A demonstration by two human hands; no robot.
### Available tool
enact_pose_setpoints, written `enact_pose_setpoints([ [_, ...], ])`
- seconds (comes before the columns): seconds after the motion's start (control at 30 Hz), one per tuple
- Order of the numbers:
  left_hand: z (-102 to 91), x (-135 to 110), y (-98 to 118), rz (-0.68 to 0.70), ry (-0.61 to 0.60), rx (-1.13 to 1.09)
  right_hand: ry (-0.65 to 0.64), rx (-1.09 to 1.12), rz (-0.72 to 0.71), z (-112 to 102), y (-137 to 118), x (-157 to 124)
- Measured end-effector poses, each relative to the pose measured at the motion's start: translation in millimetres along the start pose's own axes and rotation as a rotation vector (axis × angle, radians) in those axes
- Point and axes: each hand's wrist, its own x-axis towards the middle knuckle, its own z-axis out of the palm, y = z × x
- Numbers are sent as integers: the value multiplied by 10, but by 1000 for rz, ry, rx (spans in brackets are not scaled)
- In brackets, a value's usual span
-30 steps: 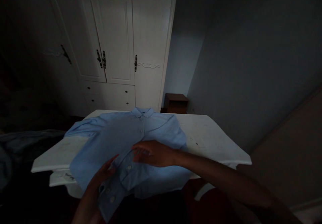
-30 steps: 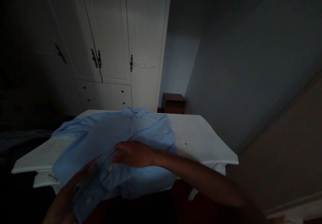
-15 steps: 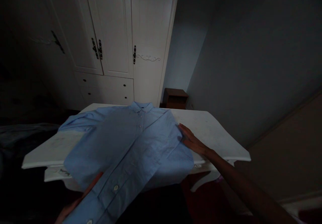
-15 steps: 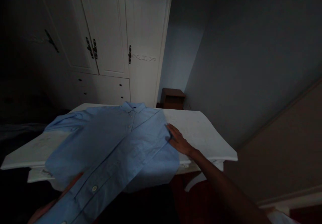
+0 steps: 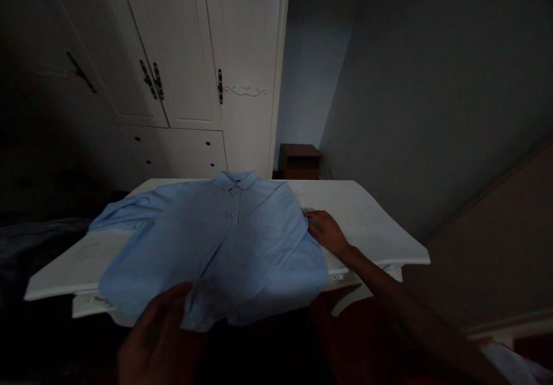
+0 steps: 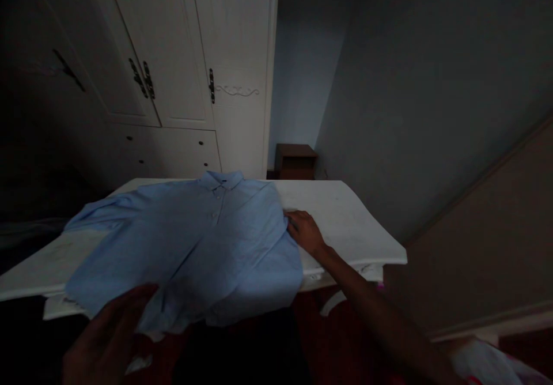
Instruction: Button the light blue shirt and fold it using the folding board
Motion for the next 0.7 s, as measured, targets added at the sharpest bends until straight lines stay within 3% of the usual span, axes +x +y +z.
enact_pose_setpoints([
  [0.1, 460, 349, 615, 159, -173, -139, -1, -38, 26, -12, -27, 54],
  [0.2, 1141, 906, 1038, 321, -330, -185, -23, -37, 28, -31, -52, 101],
  [0.3, 1895, 1468, 1278, 443, -393, 72, -24, -24, 34, -52, -70, 134],
  [0.37, 2338, 1757, 1367, 465, -442, 401, -26, -26, 53, -62, -81, 143],
  [0.47, 2827, 2056, 1411, 471, -482, 520, -27, -37, 102, -58, -110, 138],
  [0.57, 3123, 2274, 1378, 456, -517, 594, -19, -55, 131, -36, -153, 133],
  [0.7, 3362, 2498, 1299, 457, -587, 661, -63, -96, 130, -10, -183, 165],
])
